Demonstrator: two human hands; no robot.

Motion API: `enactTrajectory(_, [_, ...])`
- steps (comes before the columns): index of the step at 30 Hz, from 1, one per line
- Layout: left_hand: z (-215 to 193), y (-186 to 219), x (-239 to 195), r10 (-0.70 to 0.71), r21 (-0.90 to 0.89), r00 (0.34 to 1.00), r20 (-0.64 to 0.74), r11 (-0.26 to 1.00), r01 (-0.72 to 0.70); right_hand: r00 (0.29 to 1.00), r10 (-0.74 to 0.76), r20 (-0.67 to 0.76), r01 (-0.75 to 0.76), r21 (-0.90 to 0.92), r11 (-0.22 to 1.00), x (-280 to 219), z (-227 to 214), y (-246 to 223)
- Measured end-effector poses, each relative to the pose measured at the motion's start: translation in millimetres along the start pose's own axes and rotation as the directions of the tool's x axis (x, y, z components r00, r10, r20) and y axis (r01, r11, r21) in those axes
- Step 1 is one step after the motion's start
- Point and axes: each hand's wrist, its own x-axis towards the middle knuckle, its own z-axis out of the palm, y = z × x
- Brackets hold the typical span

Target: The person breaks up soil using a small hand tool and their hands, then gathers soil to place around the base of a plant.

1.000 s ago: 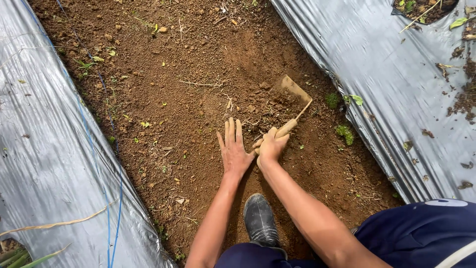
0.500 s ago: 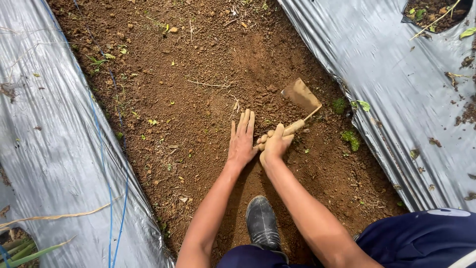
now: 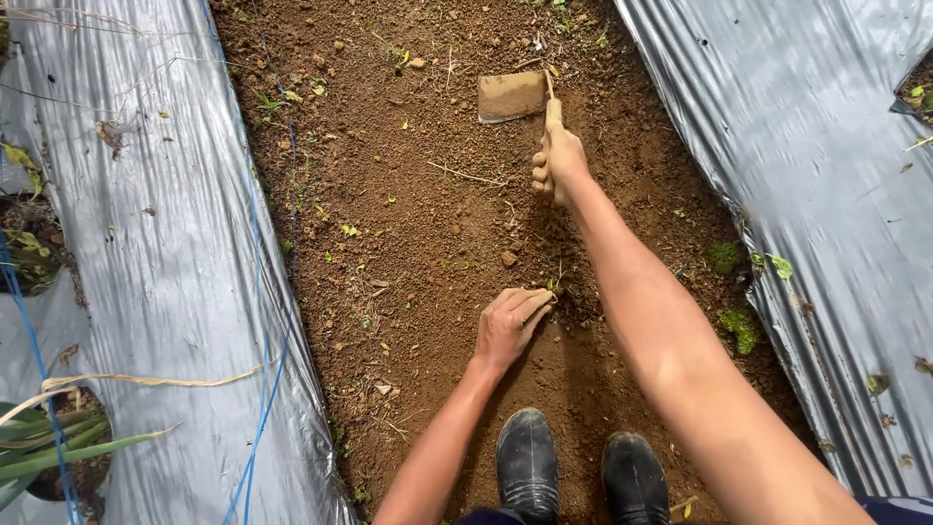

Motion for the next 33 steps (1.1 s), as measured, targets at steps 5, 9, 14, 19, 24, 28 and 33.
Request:
enactTrajectory(5, [-27.6, 13.4, 2.2, -0.032, -0.033, 0.995, 0.098, 0.999, 0.035, 0.995, 0.093, 0.045, -0.073, -0.338, 0.938, 3.4, 8.3, -5.6])
enactTrajectory(9, [-88.2, 36.2, 36.3, -0.076, 0.06, 0.978, 0.195, 0.996, 0.065, 0.994, 0.089, 0.066, -0.043, -0.509, 0.86, -22.3, -44.7, 32.2])
enactTrajectory(14, [-146.4, 28.6, 83.6, -0.265, 0.362, 0.876, 0.404, 0.925, 0.113, 0.989, 0.109, 0.095, -0.021, -0.652, 0.758, -82.5, -134.8, 55.8])
enactTrajectory(19, [-169.2, 27.2, 121.8, -0.55, 0.668, 0.567, 0.613, 0.744, 0.001, 0.964, -0.09, 0.249, 0.26, -0.823, 0.506, -68.5, -196.7, 53.7])
enactTrajectory(24, [-157.5, 15.7, 134.6, -0.267, 0.636, 0.765, 0.586, 0.737, -0.229, 0.96, -0.189, 0.204, 0.275, -0.591, 0.759, -70.6, -153.5, -21.0])
enactTrajectory(28, [-168.5, 66.4, 125.1, -0.377, 0.637, 0.691, 0.617, 0.755, -0.156, 0.991, -0.099, 0.089, 0.13, -0.494, 0.86, -74.4, -72.6, -73.7])
enactTrajectory(33, [-114.6, 102.8, 88.2, -0.643, 0.301, 0.604, 0.47, 0.76, 0.575, 0.989, 0.019, -0.15, -0.081, -0.419, 0.904, -11.0, 8.7, -89.0])
